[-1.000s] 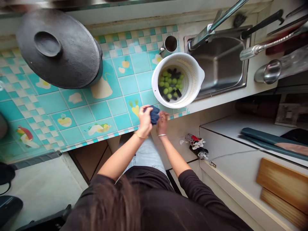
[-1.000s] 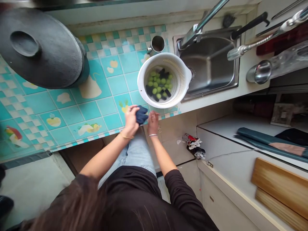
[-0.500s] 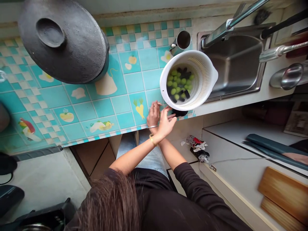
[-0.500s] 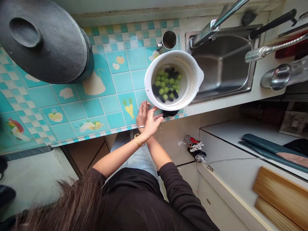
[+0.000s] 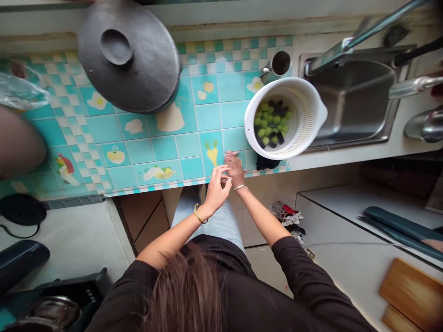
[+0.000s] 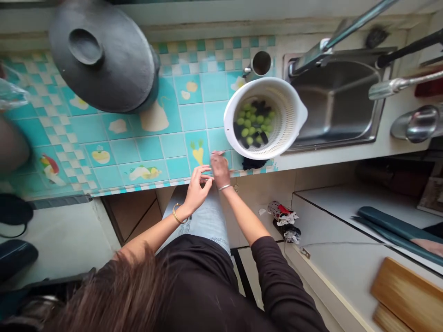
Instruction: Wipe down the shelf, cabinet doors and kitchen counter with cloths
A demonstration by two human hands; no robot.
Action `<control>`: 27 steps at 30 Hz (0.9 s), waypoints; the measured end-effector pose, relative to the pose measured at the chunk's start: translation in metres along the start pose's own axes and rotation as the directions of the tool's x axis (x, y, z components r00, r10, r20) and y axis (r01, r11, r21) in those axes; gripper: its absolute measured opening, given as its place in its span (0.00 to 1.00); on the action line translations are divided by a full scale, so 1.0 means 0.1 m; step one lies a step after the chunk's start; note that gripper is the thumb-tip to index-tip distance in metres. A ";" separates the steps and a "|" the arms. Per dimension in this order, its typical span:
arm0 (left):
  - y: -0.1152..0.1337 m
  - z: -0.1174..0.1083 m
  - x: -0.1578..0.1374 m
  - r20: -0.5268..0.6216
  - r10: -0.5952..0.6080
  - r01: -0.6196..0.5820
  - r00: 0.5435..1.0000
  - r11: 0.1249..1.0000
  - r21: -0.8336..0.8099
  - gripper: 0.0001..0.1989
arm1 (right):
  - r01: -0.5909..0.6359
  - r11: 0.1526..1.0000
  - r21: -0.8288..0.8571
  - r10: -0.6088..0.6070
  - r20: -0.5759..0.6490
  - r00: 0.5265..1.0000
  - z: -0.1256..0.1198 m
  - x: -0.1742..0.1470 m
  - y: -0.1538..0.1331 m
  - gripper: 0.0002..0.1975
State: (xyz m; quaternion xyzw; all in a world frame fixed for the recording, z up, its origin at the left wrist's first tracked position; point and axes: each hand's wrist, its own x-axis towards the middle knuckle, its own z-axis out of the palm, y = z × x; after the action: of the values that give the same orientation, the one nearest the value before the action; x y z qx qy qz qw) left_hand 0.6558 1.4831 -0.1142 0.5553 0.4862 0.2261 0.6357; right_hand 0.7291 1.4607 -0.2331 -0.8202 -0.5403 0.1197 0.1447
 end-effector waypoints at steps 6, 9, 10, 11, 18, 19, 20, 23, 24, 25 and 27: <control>-0.43 -0.50 -0.36 -0.176 -0.120 0.116 0.977 0.993 -0.029 0.13 | -0.007 0.997 0.070 0.005 0.031 1.000 0.45 0.50 -0.24 0.34; -0.59 -0.81 -0.55 -0.344 -0.142 0.134 0.928 0.990 -0.048 0.11 | 0.113 0.972 0.205 -0.142 0.129 0.981 0.84 0.46 -0.97 0.33; -0.62 -0.92 -0.62 -0.402 -0.131 0.129 0.906 0.991 -0.031 0.11 | 0.188 0.943 0.273 -0.241 0.176 0.954 0.98 0.36 -1.32 0.33; -0.64 -1.04 -0.68 -0.455 -0.111 0.122 0.883 0.992 -0.004 0.11 | 0.264 0.898 0.351 -0.353 0.218 0.910 1.11 0.23 -1.70 0.31; -0.70 -1.84 -1.11 -0.661 -0.004 0.059 0.751 0.996 0.062 0.12 | 0.496 0.620 0.608 -0.760 0.311 0.570 1.36 -0.41 -2.68 0.25; -0.72 -1.94 -1.13 -0.666 0.003 0.045 0.746 0.997 0.056 0.12 | 0.501 0.657 0.563 -0.729 0.305 0.613 1.27 -0.32 -2.41 0.25; -0.75 -2.02 -1.14 -0.665 0.007 0.033 0.747 0.998 0.048 0.12 | 0.486 0.726 0.487 -0.661 0.295 0.690 1.15 -0.18 -2.07 0.25; -0.82 -2.18 -1.06 -0.647 0.006 0.008 0.763 1.000 0.019 0.11 | 0.189 0.968 0.167 -0.210 0.118 0.970 0.69 0.46 -1.03 0.31; -0.84 -2.22 -1.00 -0.641 0.007 0.000 0.767 1.000 0.011 0.10 | 0.111 0.986 0.121 -0.118 0.056 0.991 0.57 0.71 -0.80 0.31; -0.84 -2.25 -0.94 -0.638 0.010 -0.008 0.770 1.000 0.005 0.10 | 0.060 0.993 0.097 -0.061 0.009 0.998 0.50 0.95 -0.65 0.31; -0.83 -2.30 -0.79 -0.636 0.011 -0.018 0.772 1.000 -0.004 0.10 | -0.114 0.991 0.064 0.120 -0.100 0.988 0.49 1.36 -0.64 0.31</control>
State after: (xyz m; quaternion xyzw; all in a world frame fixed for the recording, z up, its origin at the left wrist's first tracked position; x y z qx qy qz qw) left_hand 0.4012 1.5059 -0.1417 0.4467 0.6670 0.4076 0.4351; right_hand 0.7103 1.6154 -0.2605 -0.8512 -0.4791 0.1010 0.1891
